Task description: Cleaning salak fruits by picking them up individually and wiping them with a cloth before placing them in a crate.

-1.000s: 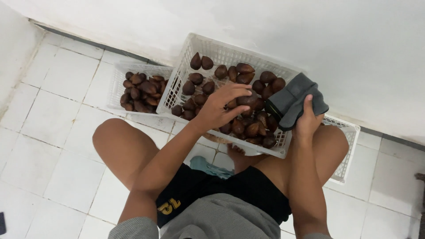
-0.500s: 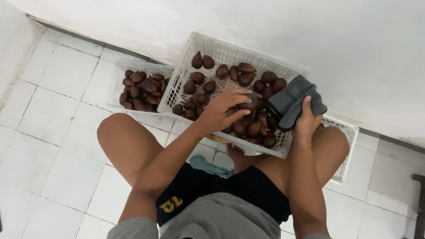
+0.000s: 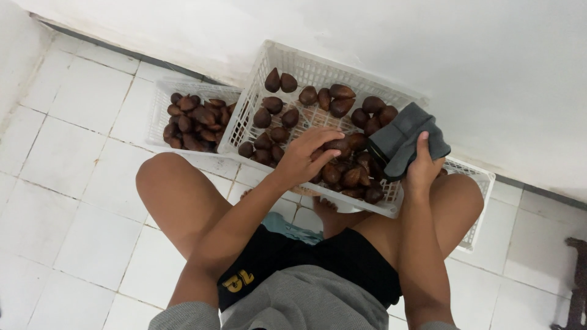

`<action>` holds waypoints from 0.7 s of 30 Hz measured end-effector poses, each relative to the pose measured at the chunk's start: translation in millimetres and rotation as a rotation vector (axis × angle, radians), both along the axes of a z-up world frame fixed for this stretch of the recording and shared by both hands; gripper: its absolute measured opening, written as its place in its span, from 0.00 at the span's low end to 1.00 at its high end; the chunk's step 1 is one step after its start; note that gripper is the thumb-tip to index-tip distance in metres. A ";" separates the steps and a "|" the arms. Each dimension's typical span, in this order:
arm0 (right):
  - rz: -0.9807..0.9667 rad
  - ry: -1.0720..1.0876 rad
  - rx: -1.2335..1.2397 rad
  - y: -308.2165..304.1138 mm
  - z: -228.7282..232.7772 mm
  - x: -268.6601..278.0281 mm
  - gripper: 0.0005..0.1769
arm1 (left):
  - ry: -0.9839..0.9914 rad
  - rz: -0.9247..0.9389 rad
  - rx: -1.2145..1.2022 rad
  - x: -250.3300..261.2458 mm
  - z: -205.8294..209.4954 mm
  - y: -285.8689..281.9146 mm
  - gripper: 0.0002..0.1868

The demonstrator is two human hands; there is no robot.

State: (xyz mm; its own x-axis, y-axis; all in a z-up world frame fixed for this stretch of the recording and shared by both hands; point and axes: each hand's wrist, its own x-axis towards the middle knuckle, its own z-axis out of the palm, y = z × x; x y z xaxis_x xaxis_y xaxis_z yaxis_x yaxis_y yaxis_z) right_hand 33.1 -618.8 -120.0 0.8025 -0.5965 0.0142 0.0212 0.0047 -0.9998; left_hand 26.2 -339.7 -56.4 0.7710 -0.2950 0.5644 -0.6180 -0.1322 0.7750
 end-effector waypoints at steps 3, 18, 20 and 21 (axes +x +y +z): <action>0.016 0.016 -0.075 0.9 -2.8 -1.0 0.32 | -0.004 -0.019 -0.014 -1.2 3.3 0.4 0.17; 0.070 -0.059 -0.027 -11.3 -50.1 0.7 0.32 | -0.024 0.049 -0.068 -4.2 19.3 0.4 0.19; 0.090 -0.076 -0.031 -10.9 -52.5 0.4 0.31 | -0.042 0.054 -0.069 -3.7 24.2 1.7 0.17; 0.107 -0.089 -0.034 -11.0 -53.9 -1.1 0.30 | -0.056 0.056 -0.069 -4.2 26.4 2.0 0.16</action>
